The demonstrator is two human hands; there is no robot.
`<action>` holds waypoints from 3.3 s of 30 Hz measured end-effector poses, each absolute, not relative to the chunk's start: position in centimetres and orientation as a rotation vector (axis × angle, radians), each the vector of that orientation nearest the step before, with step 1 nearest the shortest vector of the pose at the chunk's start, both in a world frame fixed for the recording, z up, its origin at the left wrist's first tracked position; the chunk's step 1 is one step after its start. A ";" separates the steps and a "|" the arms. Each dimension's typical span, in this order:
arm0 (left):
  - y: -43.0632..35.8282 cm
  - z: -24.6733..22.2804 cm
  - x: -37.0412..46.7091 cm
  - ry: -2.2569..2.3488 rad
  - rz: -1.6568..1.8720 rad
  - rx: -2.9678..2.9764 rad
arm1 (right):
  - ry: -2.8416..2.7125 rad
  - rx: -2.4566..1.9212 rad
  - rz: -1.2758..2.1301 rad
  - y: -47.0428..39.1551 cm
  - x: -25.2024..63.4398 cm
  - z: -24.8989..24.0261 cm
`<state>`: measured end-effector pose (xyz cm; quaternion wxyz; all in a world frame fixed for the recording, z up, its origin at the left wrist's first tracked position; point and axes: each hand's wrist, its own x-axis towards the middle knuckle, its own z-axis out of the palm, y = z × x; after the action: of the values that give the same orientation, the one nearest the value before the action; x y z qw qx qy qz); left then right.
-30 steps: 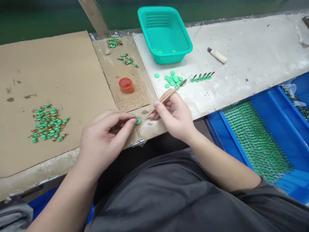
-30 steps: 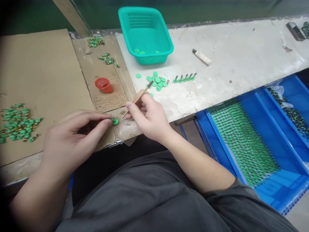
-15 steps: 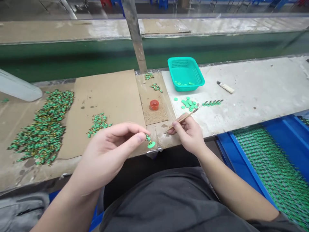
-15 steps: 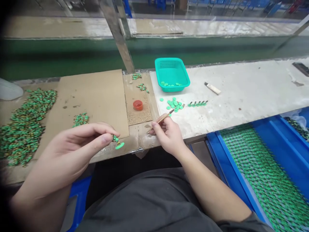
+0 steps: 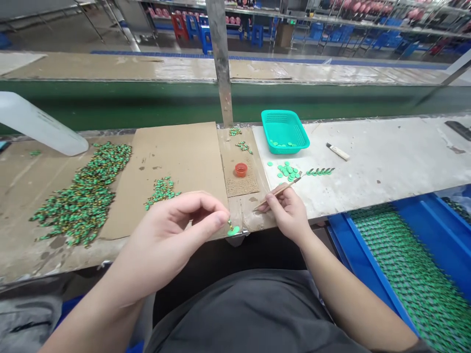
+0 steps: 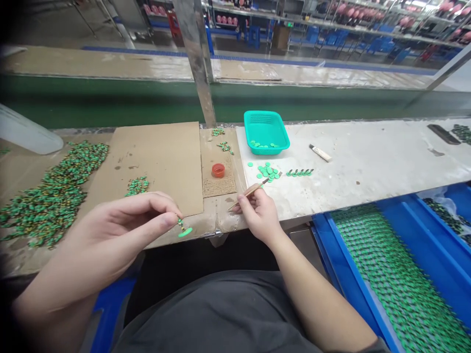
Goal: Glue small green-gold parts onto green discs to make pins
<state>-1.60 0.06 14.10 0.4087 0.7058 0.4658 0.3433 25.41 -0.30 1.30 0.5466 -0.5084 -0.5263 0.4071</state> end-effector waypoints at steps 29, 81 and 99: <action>3.3 2.8 1.3 1.178 0.749 2.296 | -2.028 -1.155 0.657 1.3 25.9 2.7; 2.7 2.4 1.4 1.259 0.760 2.210 | -2.015 -1.095 0.552 0.6 25.2 1.8; 3.1 2.4 1.4 1.244 0.748 2.182 | -1.904 -1.247 0.660 -0.1 24.2 1.9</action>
<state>1.45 3.09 2.43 0.2574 0.8045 0.4587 0.2758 24.21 -0.11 1.85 0.3766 -0.4875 -0.7443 0.2579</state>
